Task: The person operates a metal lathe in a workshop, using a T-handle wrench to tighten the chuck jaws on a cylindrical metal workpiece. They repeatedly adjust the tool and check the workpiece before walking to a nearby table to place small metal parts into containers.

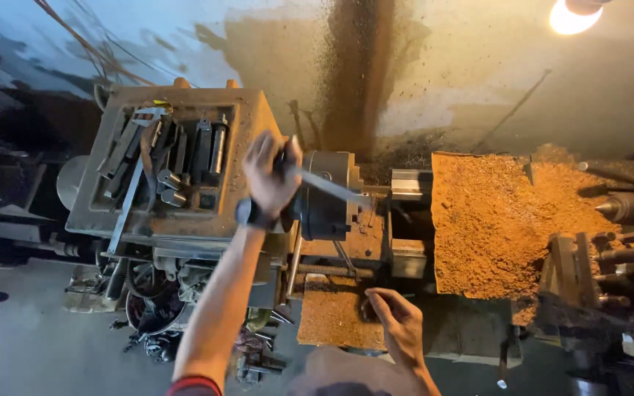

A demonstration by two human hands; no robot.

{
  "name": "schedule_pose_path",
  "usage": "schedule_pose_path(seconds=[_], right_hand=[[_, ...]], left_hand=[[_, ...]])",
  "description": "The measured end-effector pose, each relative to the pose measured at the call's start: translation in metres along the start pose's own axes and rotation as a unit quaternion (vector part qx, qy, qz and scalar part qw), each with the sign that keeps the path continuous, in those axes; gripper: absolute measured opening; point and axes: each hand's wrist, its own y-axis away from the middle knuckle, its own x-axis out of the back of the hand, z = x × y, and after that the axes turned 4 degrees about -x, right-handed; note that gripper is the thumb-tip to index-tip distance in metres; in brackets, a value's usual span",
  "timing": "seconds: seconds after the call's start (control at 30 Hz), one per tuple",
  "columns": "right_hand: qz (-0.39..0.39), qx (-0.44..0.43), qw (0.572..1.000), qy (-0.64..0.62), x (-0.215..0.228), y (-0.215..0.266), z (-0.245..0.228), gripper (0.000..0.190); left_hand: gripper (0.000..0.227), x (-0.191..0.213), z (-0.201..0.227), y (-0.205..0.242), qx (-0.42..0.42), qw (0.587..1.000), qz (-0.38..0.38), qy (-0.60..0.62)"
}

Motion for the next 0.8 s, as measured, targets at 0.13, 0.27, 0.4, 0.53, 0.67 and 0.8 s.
schedule_pose_path(seconds=[0.13,0.27,0.4,0.53,0.67,0.8], right_hand=[[0.051,0.004,0.998,-0.032,0.031,0.011,0.015,0.02],[0.11,-0.009,0.991,-0.073,0.057,0.017,0.024,0.019],[0.137,-0.017,0.989,-0.057,0.07,0.016,0.026,0.02],[0.119,0.006,0.992,-0.041,0.064,0.002,0.018,0.02],[0.131,0.156,0.979,0.023,0.03,-0.004,-0.046,0.021],[0.252,0.387,0.887,-0.025,0.0,-0.088,-0.089,0.022]], left_hand=[[0.031,-0.019,0.024,-0.04,-0.052,0.995,-0.047,0.069],[0.028,-0.038,0.018,-0.039,-0.042,0.992,-0.085,0.087],[0.023,-0.033,0.032,-0.044,-0.182,0.969,-0.17,-0.006],[0.077,-0.016,0.062,-0.049,-0.041,0.908,-0.38,-0.17],[0.088,-0.014,0.057,-0.033,-0.001,0.87,-0.404,-0.282],[0.084,0.013,0.081,-0.014,0.036,0.86,-0.421,-0.286]])
